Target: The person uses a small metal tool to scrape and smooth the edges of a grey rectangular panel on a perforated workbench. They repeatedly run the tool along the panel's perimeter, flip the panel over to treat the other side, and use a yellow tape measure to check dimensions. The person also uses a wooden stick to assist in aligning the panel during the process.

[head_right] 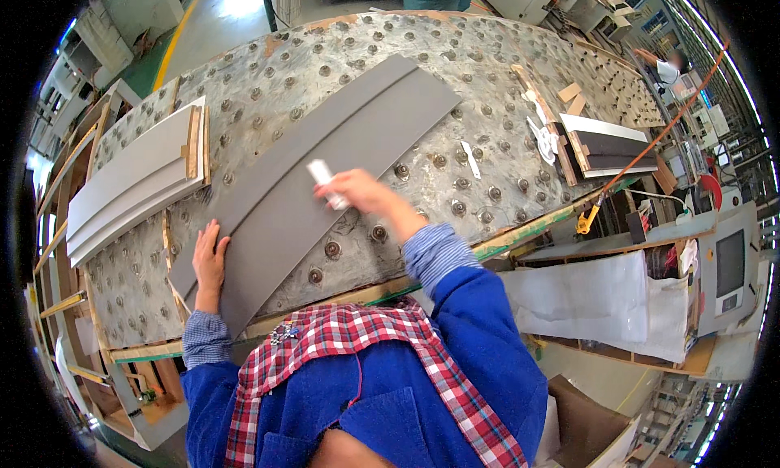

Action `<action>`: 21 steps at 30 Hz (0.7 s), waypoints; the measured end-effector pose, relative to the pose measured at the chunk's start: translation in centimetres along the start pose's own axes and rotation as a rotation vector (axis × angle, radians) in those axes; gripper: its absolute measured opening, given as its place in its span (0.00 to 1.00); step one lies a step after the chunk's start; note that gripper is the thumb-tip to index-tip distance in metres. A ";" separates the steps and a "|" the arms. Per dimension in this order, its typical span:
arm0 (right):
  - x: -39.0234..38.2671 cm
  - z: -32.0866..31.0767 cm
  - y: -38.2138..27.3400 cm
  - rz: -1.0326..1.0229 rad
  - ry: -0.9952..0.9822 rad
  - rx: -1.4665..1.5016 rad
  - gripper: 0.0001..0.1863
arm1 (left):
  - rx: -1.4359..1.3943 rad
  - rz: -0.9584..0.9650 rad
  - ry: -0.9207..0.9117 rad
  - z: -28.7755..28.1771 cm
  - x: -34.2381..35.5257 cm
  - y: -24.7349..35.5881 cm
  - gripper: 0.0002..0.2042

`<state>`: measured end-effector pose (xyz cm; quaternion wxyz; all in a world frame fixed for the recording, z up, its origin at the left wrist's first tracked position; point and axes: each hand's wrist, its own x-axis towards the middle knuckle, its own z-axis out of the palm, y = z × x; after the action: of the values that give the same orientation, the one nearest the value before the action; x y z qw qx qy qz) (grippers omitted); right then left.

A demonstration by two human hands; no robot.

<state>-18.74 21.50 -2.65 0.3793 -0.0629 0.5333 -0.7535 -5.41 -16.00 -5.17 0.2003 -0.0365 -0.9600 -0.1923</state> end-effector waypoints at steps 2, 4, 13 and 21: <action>-2.0 -6.5 -2.5 -0.123 0.237 -0.039 0.12 | 0.004 -0.019 -0.008 -2.9 -1.8 -1.2 0.18; -2.9 -17.2 -2.1 -0.414 0.566 0.115 0.10 | -0.005 -0.025 -0.020 -4.0 -2.6 -3.2 0.18; 2.1 -20.5 -6.1 -0.305 0.903 -0.544 0.10 | 0.132 -0.070 -0.146 -9.4 -4.3 -5.7 0.28; 0.1 -21.6 -3.0 -0.263 1.003 -1.001 0.15 | 0.444 -0.367 -0.193 -8.3 -2.9 -4.9 0.46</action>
<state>-31.10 38.24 -9.27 -0.0793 0.0607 0.9126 -0.3964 -0.39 -23.73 -1.05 0.0729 0.1642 -0.9837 -0.0065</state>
